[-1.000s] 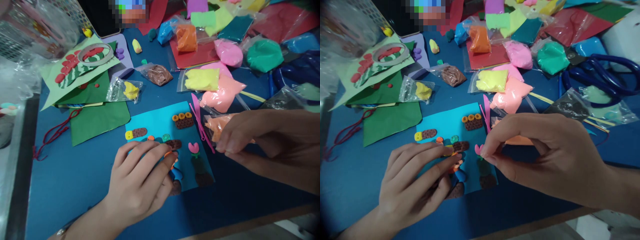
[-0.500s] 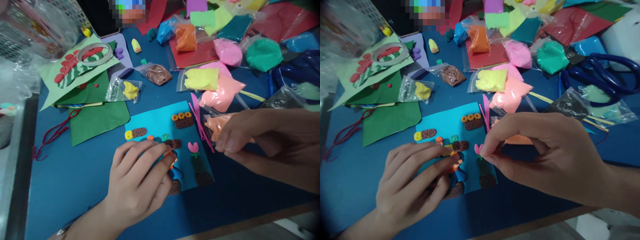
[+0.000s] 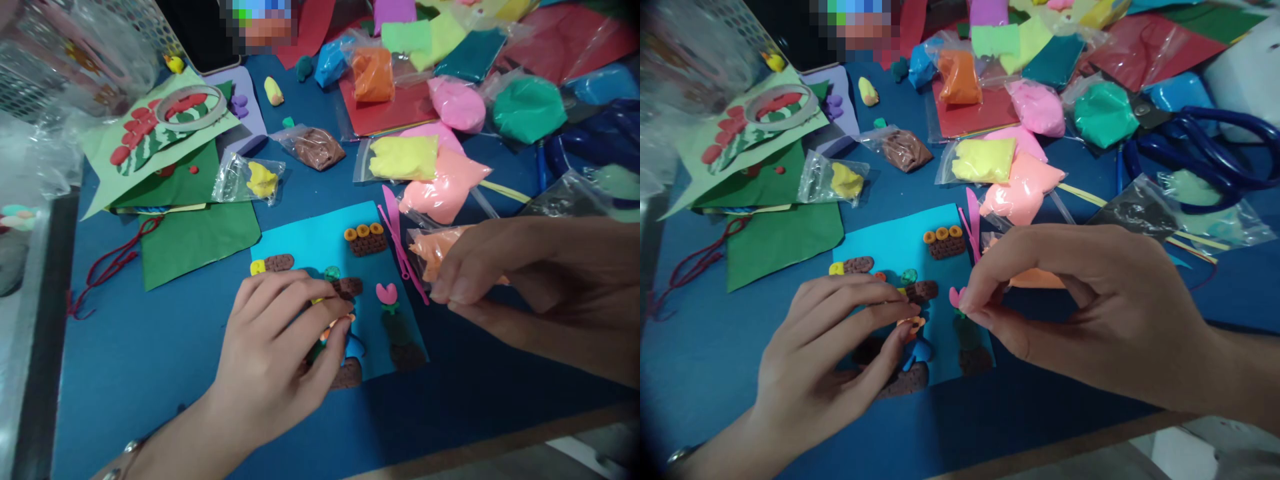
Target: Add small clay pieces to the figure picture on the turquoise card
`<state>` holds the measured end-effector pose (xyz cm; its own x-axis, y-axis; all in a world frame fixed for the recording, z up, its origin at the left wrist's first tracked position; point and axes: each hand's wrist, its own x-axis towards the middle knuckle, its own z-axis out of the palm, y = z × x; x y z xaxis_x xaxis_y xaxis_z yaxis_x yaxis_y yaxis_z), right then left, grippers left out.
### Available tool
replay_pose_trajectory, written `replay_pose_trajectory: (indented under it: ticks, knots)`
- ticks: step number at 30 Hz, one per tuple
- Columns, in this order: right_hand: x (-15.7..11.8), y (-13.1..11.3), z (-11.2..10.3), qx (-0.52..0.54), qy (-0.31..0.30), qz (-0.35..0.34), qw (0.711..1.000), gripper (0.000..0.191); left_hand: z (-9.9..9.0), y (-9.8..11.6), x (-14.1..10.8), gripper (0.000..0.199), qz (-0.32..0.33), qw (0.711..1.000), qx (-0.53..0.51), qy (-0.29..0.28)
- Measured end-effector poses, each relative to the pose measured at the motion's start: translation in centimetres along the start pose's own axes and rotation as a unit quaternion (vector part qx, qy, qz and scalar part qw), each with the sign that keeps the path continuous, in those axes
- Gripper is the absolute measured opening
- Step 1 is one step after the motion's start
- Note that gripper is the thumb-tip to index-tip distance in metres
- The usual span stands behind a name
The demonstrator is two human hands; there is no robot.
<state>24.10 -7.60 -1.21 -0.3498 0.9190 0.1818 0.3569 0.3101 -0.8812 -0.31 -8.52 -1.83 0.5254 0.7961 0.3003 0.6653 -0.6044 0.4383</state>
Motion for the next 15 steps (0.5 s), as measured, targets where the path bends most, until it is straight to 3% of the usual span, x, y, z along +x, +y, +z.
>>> replay_pose_trajectory:
  ticks: [9,15]
  knots:
    - [-0.11,-0.18,-0.04,-0.006,0.003,-0.012,1.0,0.022,0.14,0.21,0.08,0.01,0.033,0.999,0.035,0.003]
    - [-0.05,-0.22,-0.1,-0.02,0.003,-0.015,1.0,0.019,0.08,0.41,-0.01,0.009,-0.003,1.0,0.001,0.01]
